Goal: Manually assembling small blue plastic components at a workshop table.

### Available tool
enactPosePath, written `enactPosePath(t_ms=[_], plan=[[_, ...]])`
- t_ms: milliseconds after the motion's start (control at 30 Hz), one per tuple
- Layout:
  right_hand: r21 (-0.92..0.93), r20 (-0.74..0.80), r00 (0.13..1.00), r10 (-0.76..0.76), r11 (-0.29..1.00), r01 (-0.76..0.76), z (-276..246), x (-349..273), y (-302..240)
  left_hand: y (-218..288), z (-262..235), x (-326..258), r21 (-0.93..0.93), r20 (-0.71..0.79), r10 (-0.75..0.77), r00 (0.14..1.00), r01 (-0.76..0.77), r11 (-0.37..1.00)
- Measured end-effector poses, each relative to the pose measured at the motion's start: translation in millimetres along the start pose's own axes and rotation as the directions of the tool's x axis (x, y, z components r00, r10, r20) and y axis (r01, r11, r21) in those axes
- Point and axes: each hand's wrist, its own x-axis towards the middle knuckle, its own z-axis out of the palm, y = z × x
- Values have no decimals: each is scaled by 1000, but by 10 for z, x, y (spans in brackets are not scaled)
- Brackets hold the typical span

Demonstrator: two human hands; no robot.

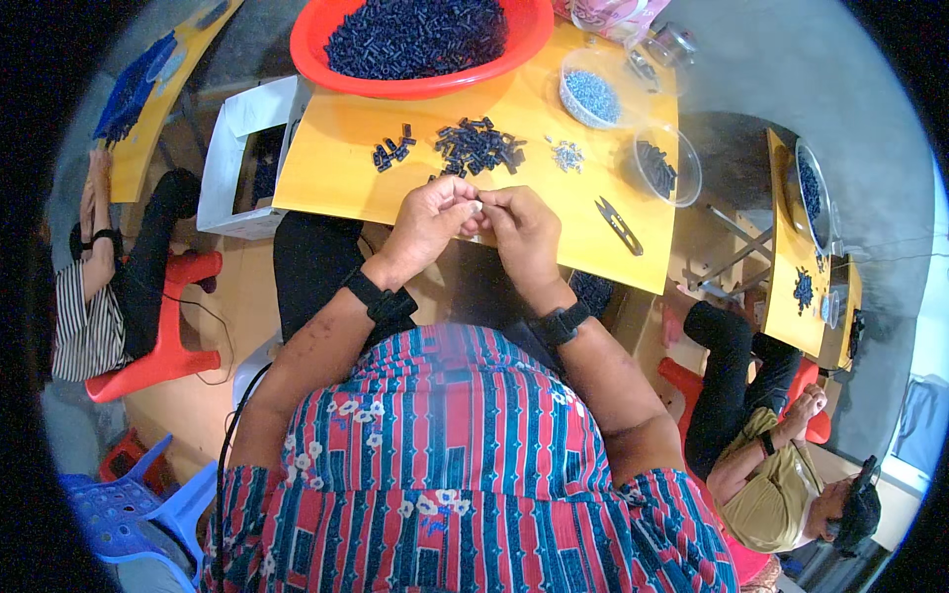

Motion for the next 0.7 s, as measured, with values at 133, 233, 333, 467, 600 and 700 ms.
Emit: enactPosePath(t_ms=[133,233,333,467,600,700], plan=[[15,-17,998,-57,998,57,14,8,-6,7,-6,-8,-14,9,-20,1000,20,1000],[62,56,998,9,998,-13,-63,56,-43,3,-16,-23,4,8,-22,1000,22,1000],[-128,22,999,-29,991,32,-203,176,0,6,16,-26,14,-16,13,1000,-13,1000],[-579,62,917,-395,734,355,-359,459,-93,17,27,-32,84,-30,28,999,-26,996],[-598,124,914,-387,706,380,-393,675,-152,5,45,-33,109,-26,13,1000,-10,994],[-660,119,907,-403,651,376,-368,797,-15,-9,56,-33,109,-29,31,999,-28,994]])
